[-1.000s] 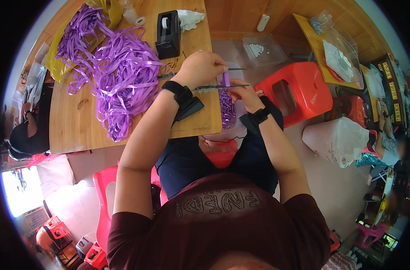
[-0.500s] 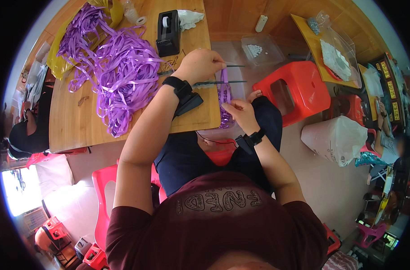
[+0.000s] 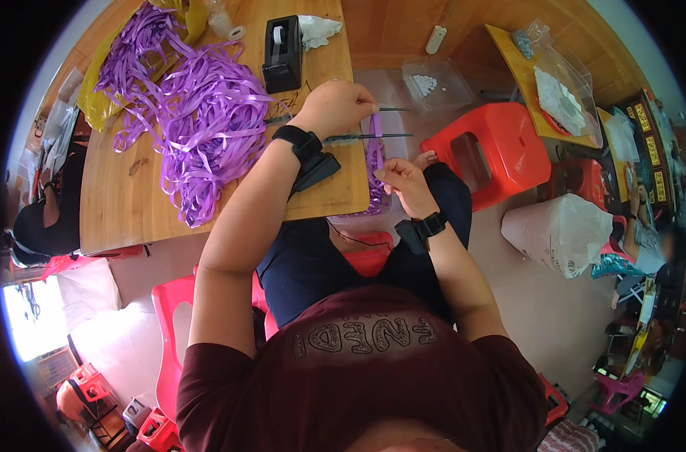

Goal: Organizing and measuring purple ribbons at a workshop table against a fixed ruler.

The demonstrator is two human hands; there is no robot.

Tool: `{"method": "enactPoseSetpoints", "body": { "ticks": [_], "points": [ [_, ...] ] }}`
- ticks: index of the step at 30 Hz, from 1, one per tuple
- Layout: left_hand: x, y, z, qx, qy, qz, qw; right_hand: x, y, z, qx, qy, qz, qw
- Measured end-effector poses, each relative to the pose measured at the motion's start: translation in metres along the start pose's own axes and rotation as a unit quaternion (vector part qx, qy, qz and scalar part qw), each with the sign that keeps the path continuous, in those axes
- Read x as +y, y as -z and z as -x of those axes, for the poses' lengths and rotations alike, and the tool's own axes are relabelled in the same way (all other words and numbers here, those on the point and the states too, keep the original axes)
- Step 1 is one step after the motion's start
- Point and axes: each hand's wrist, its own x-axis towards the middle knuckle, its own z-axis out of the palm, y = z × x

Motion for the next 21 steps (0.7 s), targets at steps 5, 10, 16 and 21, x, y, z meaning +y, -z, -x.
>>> {"method": "enactPoseSetpoints", "body": {
  "ticks": [5,10,16,21],
  "points": [
    [0.002,0.002,0.001,-0.004,-0.01,-0.006,1.0,-0.013,-0.009,-0.017,-0.03,0.01,-0.004,0.999],
    [0.001,-0.001,0.001,0.012,-0.007,0.006,1.0,-0.029,-0.015,-0.046,-0.067,-0.016,-0.111,0.991],
    [-0.001,-0.002,-0.001,0.005,-0.002,-0.002,1.0,-0.028,-0.018,-0.044,0.01,0.05,0.057,0.997],
    [-0.002,-0.002,-0.001,0.005,-0.006,-0.002,1.0,-0.015,-0.012,-0.005,0.03,0.287,0.407,0.867]
  ]
}}
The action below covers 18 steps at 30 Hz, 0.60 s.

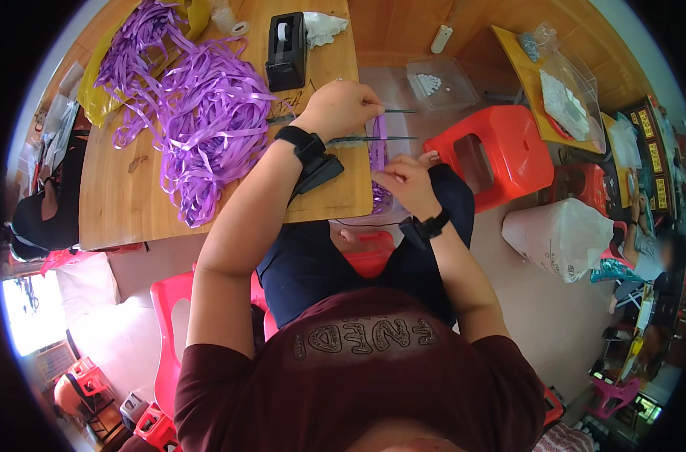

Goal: Organizing and measuring purple ribbons at a workshop table against a fixed ruler.

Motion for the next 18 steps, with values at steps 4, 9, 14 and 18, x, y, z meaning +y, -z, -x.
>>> {"method": "enactPoseSetpoints", "body": {
  "ticks": [4,9,14,18],
  "points": [
    [-0.001,0.001,0.0,-0.008,0.005,-0.002,1.0,-0.013,0.003,0.034,-0.077,-0.087,0.006,0.993],
    [0.003,0.002,0.0,-0.003,-0.008,-0.006,1.0,-0.025,0.004,0.06,-0.091,-0.117,-0.032,0.988],
    [0.006,0.003,0.001,-0.004,0.005,-0.009,1.0,-0.039,0.011,0.065,-0.083,-0.116,-0.088,0.986],
    [0.002,0.004,0.002,-0.002,0.012,0.016,1.0,-0.053,0.017,0.064,-0.106,-0.09,-0.117,0.983]
  ]
}}
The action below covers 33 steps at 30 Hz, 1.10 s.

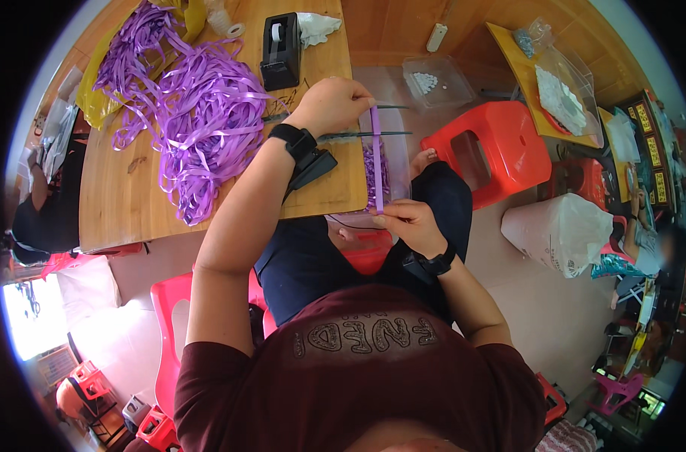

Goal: Organizing and measuring purple ribbons at a workshop table against a fixed ruler.

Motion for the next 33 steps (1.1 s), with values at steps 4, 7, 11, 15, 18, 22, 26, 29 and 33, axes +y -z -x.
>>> {"method": "enactPoseSetpoints", "body": {
  "ticks": [4,7,11,15,18,22,26,29,33],
  "points": [
    [0.002,0.006,0.001,0.003,0.032,0.073,0.997,-0.038,0.009,-0.001,0.013,0.011,-0.005,1.0],
    [-0.011,0.005,0.0,0.056,0.013,0.147,0.988,-0.073,0.021,-0.019,0.035,0.044,-0.034,0.998],
    [-0.012,0.01,0.001,0.037,0.064,0.205,0.976,-0.101,0.046,-0.072,0.047,0.056,-0.017,0.997],
    [-0.014,0.011,0.003,0.067,0.04,0.214,0.974,-0.1,0.063,-0.143,0.107,0.097,0.092,0.985],
    [-0.011,0.013,0.002,0.087,0.026,0.209,0.974,-0.077,0.069,-0.182,0.083,-0.051,-0.04,0.994],
    [-0.015,0.016,0.0,0.106,0.011,0.181,0.978,-0.047,0.067,-0.204,0.064,-0.117,-0.01,0.991],
    [-0.008,0.019,0.004,0.119,0.009,0.162,0.98,-0.031,0.064,-0.208,0.043,-0.134,-0.038,0.989],
    [0.005,0.02,0.007,0.108,-0.004,0.149,0.983,-0.022,0.065,-0.208,0.06,-0.141,-0.069,0.986],
    [0.012,0.017,0.011,0.053,0.001,0.075,0.996,-0.01,0.064,-0.208,0.065,-0.144,-0.082,0.984]
  ]
}}
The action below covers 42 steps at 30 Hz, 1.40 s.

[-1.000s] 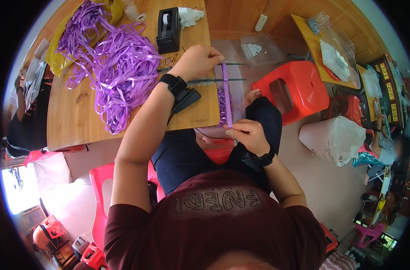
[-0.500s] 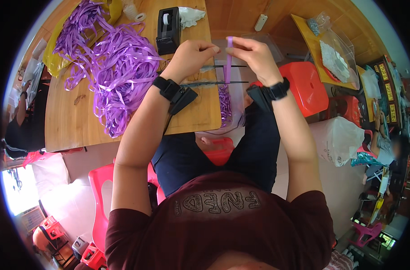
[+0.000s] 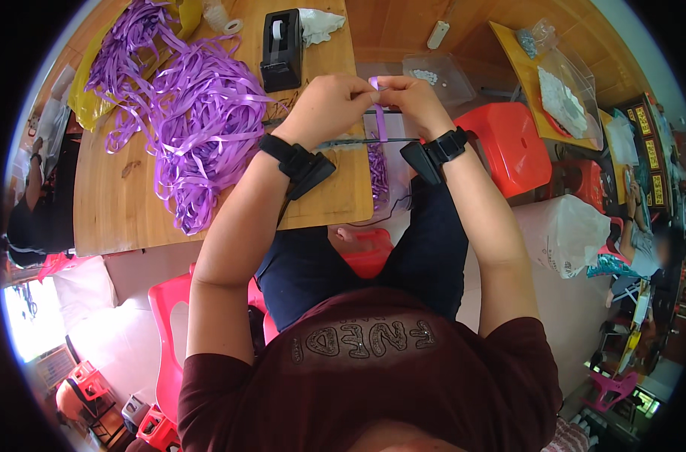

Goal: Organizing and measuring purple ribbons at a workshop table against a fixed ruler.

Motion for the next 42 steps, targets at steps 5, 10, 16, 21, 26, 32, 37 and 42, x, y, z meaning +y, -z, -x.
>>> {"method": "enactPoseSetpoints", "body": {
  "ticks": [5,10,16,21,26,32,37,42],
  "points": [
    [-0.017,-0.012,0.001,-0.003,-0.16,-0.082,0.984,0.008,0.006,0.001,-0.027,-0.094,0.011,0.995],
    [-0.019,-0.016,-0.006,-0.062,-0.096,-0.113,0.987,0.029,0.035,0.015,-0.066,-0.191,-0.19,0.961],
    [-0.023,-0.018,-0.007,-0.06,-0.079,-0.117,0.988,0.046,-0.008,0.055,-0.122,-0.051,-0.209,0.969],
    [-0.023,-0.021,-0.009,-0.057,-0.073,-0.114,0.989,0.071,-0.015,0.065,-0.075,-0.024,-0.157,0.984],
    [-0.018,-0.019,-0.002,-0.039,-0.075,-0.107,0.991,0.054,-0.029,0.083,-0.062,-0.026,-0.116,0.991],
    [0.018,-0.005,0.013,-0.037,0.067,-0.022,0.997,0.049,-0.025,0.093,-0.069,-0.045,-0.195,0.977],
    [0.02,0.006,0.016,-0.285,0.236,0.211,0.904,0.047,-0.027,0.095,-0.086,-0.058,-0.247,0.963],
    [0.009,-0.012,0.02,-0.268,0.234,0.283,0.891,0.035,-0.025,0.101,-0.089,-0.055,-0.187,0.977]
  ]
}}
